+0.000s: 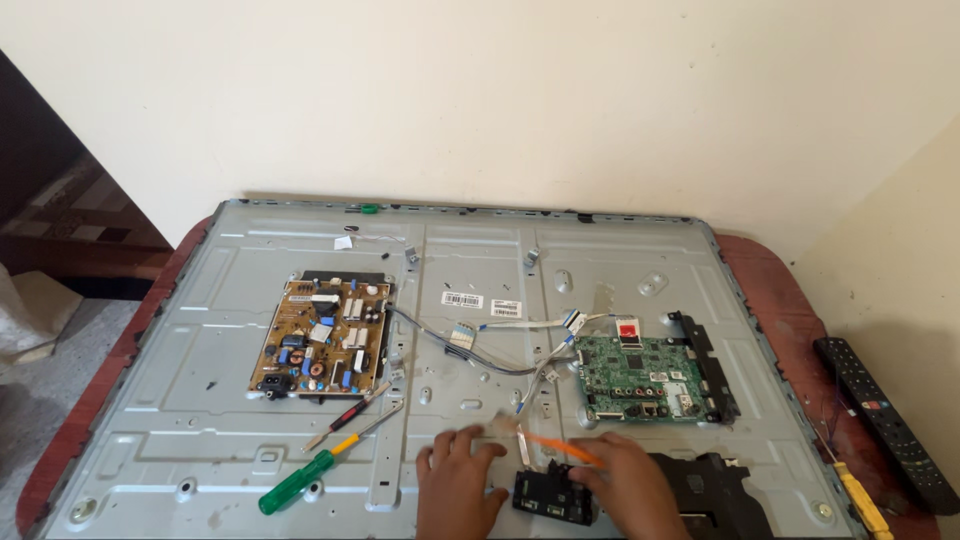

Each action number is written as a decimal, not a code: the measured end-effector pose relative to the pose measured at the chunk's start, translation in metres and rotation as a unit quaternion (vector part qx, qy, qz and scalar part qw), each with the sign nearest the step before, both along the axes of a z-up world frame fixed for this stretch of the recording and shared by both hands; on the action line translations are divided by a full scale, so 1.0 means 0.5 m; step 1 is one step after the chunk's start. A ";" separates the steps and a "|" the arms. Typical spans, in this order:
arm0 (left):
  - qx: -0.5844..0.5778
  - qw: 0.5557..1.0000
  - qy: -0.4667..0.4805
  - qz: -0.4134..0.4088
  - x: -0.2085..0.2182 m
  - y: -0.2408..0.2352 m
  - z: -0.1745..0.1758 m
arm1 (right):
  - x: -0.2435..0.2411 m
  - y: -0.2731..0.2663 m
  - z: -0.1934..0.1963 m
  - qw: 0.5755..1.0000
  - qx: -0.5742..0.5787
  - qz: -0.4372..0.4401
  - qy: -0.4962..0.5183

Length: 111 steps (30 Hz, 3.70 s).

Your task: The person cleans a small black electronic component with an orange toothbrush, then uses a green screwdriver to tighten screws on the component and a larger circuit board. The person works on the back of a disassembled television set.

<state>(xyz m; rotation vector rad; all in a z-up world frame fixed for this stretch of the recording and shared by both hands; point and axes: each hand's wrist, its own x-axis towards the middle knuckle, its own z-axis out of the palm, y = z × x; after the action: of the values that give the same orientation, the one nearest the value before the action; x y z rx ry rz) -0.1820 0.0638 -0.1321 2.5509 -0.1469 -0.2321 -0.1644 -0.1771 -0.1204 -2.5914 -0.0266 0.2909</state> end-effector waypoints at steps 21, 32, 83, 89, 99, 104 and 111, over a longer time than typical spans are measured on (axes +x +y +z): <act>-0.022 0.978 -0.125 -0.167 -0.034 -0.018 -0.214 | -0.046 -0.101 -0.166 0.994 -0.042 0.091 0.051; -0.042 0.977 -0.154 -0.144 -0.038 -0.018 -0.230 | -0.076 -0.204 -0.197 0.979 0.129 -0.156 -0.005; 0.000 0.958 -0.235 -0.165 -0.027 -0.020 -0.245 | -0.062 -0.195 -0.218 0.982 0.078 -0.163 0.053; 0.022 0.952 -0.256 -0.165 -0.020 -0.019 -0.295 | -0.066 -0.098 -0.179 0.995 0.026 0.077 -0.054; -0.005 0.968 -0.197 -0.155 -0.026 -0.022 -0.260 | -0.072 -0.084 -0.147 0.989 0.075 0.066 -0.108; -0.006 0.963 -0.230 -0.141 -0.026 -0.025 -0.241 | -0.068 -0.063 -0.090 0.994 0.008 -0.001 0.107; -0.021 0.947 -0.288 -0.139 -0.027 -0.023 -0.251 | -0.073 -0.048 -0.053 0.996 0.036 -0.038 0.075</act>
<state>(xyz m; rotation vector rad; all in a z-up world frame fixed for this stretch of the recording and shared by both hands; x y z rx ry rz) -0.1957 0.0526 -0.2577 2.4760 -0.7250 0.4162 -0.2009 -0.2012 -0.1470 -2.4855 0.1141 0.4478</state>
